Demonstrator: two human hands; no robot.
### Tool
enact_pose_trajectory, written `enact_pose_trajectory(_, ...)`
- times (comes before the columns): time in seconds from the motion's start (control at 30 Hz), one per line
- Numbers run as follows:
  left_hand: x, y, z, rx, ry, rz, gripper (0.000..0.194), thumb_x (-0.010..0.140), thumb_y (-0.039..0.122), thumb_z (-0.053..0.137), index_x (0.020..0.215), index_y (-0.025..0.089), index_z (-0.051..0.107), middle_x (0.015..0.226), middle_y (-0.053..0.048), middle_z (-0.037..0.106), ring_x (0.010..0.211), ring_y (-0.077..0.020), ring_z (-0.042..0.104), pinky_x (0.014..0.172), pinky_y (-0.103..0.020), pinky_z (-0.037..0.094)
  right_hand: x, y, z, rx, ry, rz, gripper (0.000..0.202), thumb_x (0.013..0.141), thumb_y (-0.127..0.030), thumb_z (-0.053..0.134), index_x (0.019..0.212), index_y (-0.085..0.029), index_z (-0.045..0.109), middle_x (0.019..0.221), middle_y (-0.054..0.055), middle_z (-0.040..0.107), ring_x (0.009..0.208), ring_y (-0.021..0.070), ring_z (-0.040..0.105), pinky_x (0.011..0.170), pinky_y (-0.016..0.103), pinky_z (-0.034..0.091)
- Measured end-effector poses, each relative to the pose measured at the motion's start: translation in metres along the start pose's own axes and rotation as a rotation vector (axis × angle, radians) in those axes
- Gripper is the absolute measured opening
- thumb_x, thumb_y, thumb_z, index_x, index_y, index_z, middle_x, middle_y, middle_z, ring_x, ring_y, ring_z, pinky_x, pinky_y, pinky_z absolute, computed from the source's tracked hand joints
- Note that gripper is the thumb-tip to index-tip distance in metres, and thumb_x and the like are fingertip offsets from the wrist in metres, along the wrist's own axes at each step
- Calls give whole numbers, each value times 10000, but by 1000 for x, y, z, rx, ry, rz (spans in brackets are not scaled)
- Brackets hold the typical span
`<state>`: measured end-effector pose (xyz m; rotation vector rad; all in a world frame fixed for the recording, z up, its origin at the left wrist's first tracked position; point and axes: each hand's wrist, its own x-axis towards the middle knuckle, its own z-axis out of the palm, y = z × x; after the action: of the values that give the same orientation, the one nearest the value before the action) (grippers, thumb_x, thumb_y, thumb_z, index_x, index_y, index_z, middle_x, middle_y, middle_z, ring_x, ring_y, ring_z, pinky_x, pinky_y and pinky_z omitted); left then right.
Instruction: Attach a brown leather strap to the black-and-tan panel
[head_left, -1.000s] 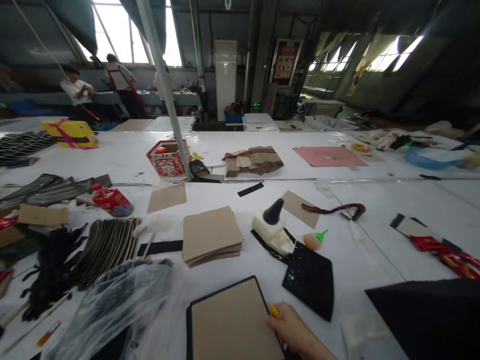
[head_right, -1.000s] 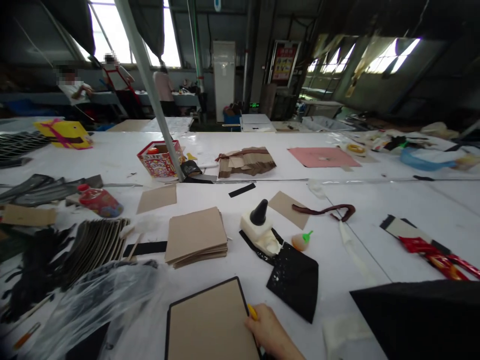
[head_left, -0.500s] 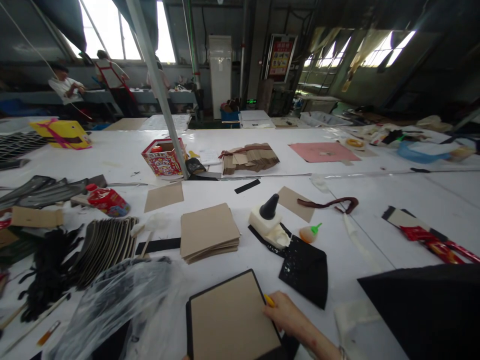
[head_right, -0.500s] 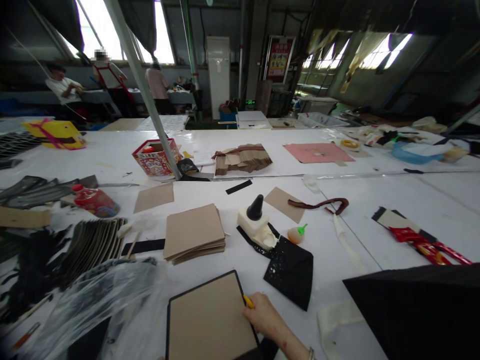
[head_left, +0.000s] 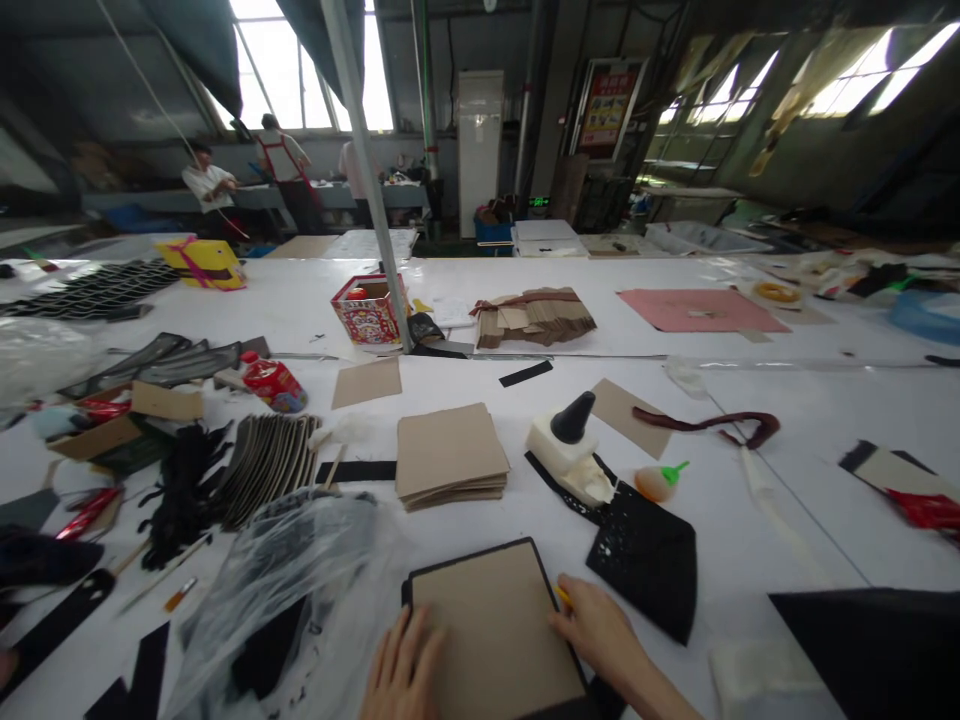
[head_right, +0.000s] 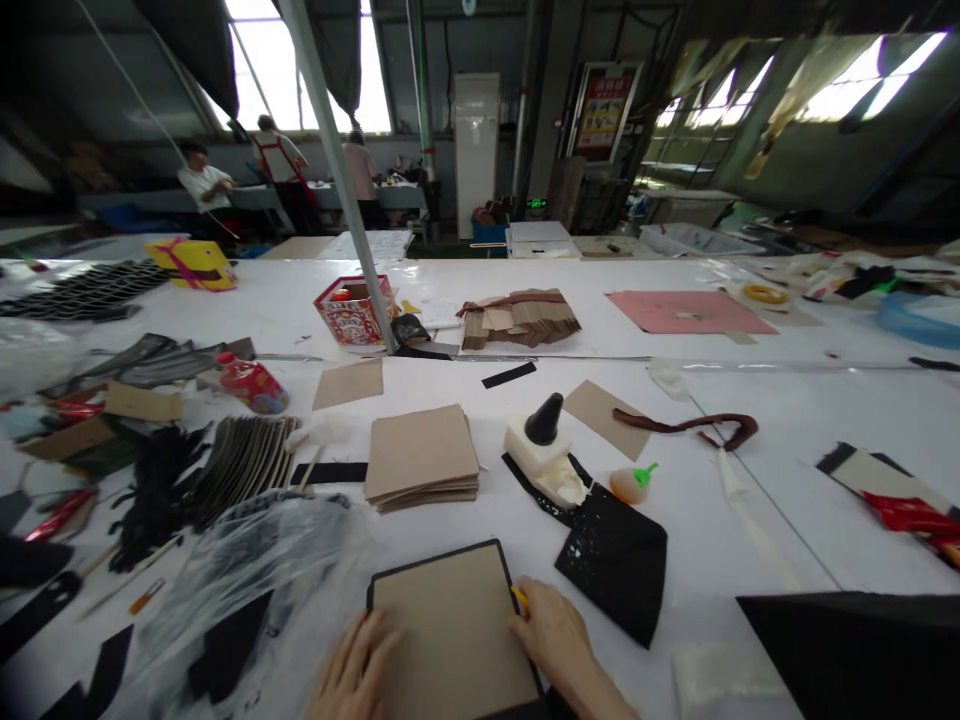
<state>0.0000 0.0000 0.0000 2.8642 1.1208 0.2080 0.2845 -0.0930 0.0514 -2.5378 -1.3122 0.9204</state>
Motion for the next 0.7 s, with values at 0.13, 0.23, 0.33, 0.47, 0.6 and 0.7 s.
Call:
enact_pose_trajectory(0.13, 7, 18, 30, 89, 186, 179, 539, 704, 64, 533, 1175, 315, 604, 1359, -9, 532, 1198, -290, 541, 906, -373, 552, -8, -20, 5, -372, 20, -232, 682, 760, 70, 314, 1316, -286, 484, 1447, 54, 369, 849, 259, 657, 737, 435, 547)
enact_pose_trajectory(0.23, 9, 32, 43, 6, 72, 22, 477, 736, 128, 544, 1169, 318, 608, 1376, -43, 510, 1218, -333, 515, 905, -465, 556, -11, -32, 17, -648, -10, -341, 891, 667, 150, 217, 1415, -305, 384, 1513, 9, 166, 741, 212, 681, 642, 413, 602)
enact_pose_trajectory(0.33, 11, 42, 44, -65, -59, -4, 611, 743, 310, 615, 1338, 286, 476, 1439, -174, 380, 1273, -428, 404, 917, -597, 500, -11, -33, 31, -797, 19, -352, 885, 656, 169, 238, 1440, -225, 351, 1487, 45, 96, 652, 189, 677, 569, 364, 615)
enact_pose_trajectory(0.47, 22, 51, 20, -199, -282, -26, 822, 719, 543, 635, 1410, 177, 379, 1451, -284, 231, 1313, -492, 189, 1020, -688, 310, -8, -21, 52, -847, 139, -452, 825, 663, 151, 320, 1423, -163, 382, 1463, 112, 116, 538, 180, 650, 467, 327, 593)
enact_pose_trajectory(0.6, 31, 53, -21, -409, -488, -116, 883, 780, 698, 451, 1440, 131, 300, 1491, -262, 61, 1358, -429, -22, 1121, -634, 120, -9, -8, 65, -745, 284, -551, 763, 684, 132, 324, 1389, -136, 442, 1466, 144, 141, 529, 160, 641, 456, 279, 572)
enact_pose_trajectory(0.7, 23, 48, -39, -562, -445, -100, 906, 782, 739, 391, 1463, 163, 233, 1516, -219, -32, 1381, -385, -101, 1143, -613, 33, -8, -3, 66, -641, 281, -596, 757, 720, 135, 254, 1405, -146, 411, 1489, 111, 115, 601, 144, 661, 494, 256, 569)
